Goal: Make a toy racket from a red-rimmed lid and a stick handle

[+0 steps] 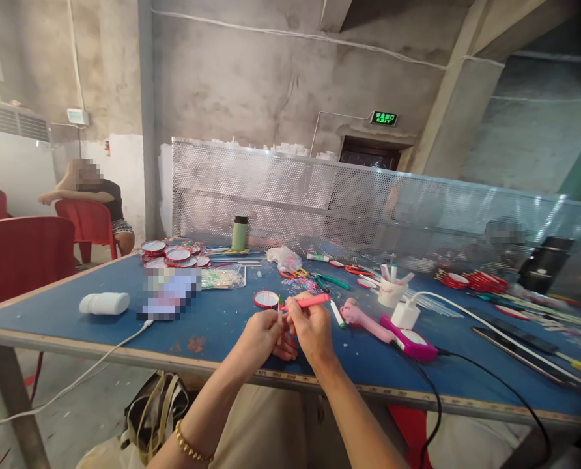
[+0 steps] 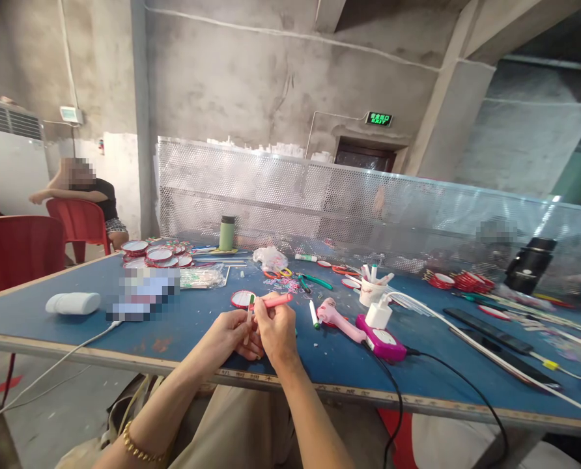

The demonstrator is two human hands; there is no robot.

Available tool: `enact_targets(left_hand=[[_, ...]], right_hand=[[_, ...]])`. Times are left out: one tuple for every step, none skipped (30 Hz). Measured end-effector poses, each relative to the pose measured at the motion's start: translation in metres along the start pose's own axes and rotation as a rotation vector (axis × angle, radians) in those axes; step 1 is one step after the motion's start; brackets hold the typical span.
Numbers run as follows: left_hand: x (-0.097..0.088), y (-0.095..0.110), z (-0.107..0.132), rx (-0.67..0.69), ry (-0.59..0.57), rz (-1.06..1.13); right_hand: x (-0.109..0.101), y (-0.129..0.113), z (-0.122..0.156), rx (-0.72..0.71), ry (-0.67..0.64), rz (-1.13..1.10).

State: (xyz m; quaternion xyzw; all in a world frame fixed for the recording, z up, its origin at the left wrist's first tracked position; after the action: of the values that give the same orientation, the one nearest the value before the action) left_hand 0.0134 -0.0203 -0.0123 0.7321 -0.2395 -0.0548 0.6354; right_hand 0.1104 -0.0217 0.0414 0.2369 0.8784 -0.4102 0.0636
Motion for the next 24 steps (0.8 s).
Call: enact_targets(left_hand=[[0.000,0.000,0.000,-0.002,0.003,-0.002],[0.000,-0.001,0.000,-0.002,0.006,-0.003],[-0.001,-0.001,-0.001,0.000,0.005,-0.004],[-0.001,-0.002,-0.001,0.003,0.004,-0.003],[-0.001,-0.002,-0.001,0.008,0.005,-0.001],[-0.002,-0.002,-0.002,0.013,0.010,0.003],[-0.002,-0.003,-0.002,0.015,0.013,0.007],[-0.003,-0.003,-0.003,0.017,0.014,0.008],[-0.003,-0.003,-0.003,0.017,0.013,0.007],[-0.003,-0.003,-0.003,0.018,0.011,0.004],[-0.002,-0.003,-0.003,0.017,0.006,0.000],[-0.002,-0.003,-0.003,0.016,0.004,-0.005],[-0.003,-0.003,-0.003,0.015,0.007,-0.008],[-0.003,-0.003,-0.004,0.013,0.010,-0.009],[-0.003,-0.004,-0.004,0.011,0.011,-0.008],[-0.003,-0.005,-0.005,0.011,0.013,-0.008],[-0.004,-0.006,-0.005,0.013,0.015,-0.006],[-0.004,-0.007,-0.006,0.017,0.017,-0.003],[-0.005,-0.007,-0.007,0.022,0.017,0.001],[-0.005,-0.008,-0.007,0.026,0.019,0.006],[-0.006,-0.009,-0.008,0.026,0.018,0.010],[-0.006,-0.011,-0.008,0.024,0.015,0.012],[-0.006,-0.011,-0.008,0.021,0.011,0.013],[-0.006,-0.012,-0.008,0.019,0.009,0.015]], right_hand=[[0.000,0.000,0.000,-0.002,-0.001,0.002],[0.000,0.000,0.000,-0.005,-0.001,0.004],[0.000,0.000,-0.001,-0.010,-0.002,0.007],[0.001,-0.001,-0.001,-0.015,-0.003,0.010],[0.001,-0.001,-0.001,-0.019,-0.006,0.013],[0.002,-0.001,-0.001,-0.023,-0.008,0.015],[0.002,-0.002,-0.001,-0.025,-0.010,0.017],[0.002,-0.003,-0.001,-0.026,-0.012,0.018],[0.002,-0.003,-0.001,-0.026,-0.012,0.020],[0.002,-0.004,-0.001,-0.027,-0.012,0.022],[0.002,-0.005,-0.001,-0.029,-0.011,0.025],[0.002,-0.006,-0.001,-0.031,-0.010,0.029],[0.001,-0.007,-0.001,-0.033,-0.010,0.033],[0.001,-0.007,-0.001,-0.036,-0.010,0.037],[0.001,-0.008,-0.001,-0.038,-0.008,0.042],[0.001,-0.008,-0.001,-0.040,-0.008,0.046],[0.001,-0.008,-0.001,-0.040,-0.007,0.051],[0.001,-0.007,-0.001,-0.041,-0.006,0.056],[0.001,-0.007,-0.001,-0.041,-0.004,0.061],[0.001,-0.006,-0.001,-0.039,-0.003,0.065],[0.000,-0.005,-0.001,-0.034,0.000,0.069],[0.000,-0.004,-0.002,-0.028,0.001,0.073],[0.000,-0.003,-0.002,-0.021,0.003,0.075],[0.000,-0.002,-0.002,-0.014,0.005,0.076]])
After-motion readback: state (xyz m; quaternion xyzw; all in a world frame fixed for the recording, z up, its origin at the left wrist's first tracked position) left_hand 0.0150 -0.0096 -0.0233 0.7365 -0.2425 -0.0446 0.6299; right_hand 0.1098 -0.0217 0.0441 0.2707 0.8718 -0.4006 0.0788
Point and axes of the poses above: each hand's wrist, its own z-axis away from the middle knuckle, its own x-axis out of the palm, y = z × x, the point moved 9 cm from there along -z, towards the middle knuckle, and after that the axes turned 8 degrees about z, right-handed, at the moved point
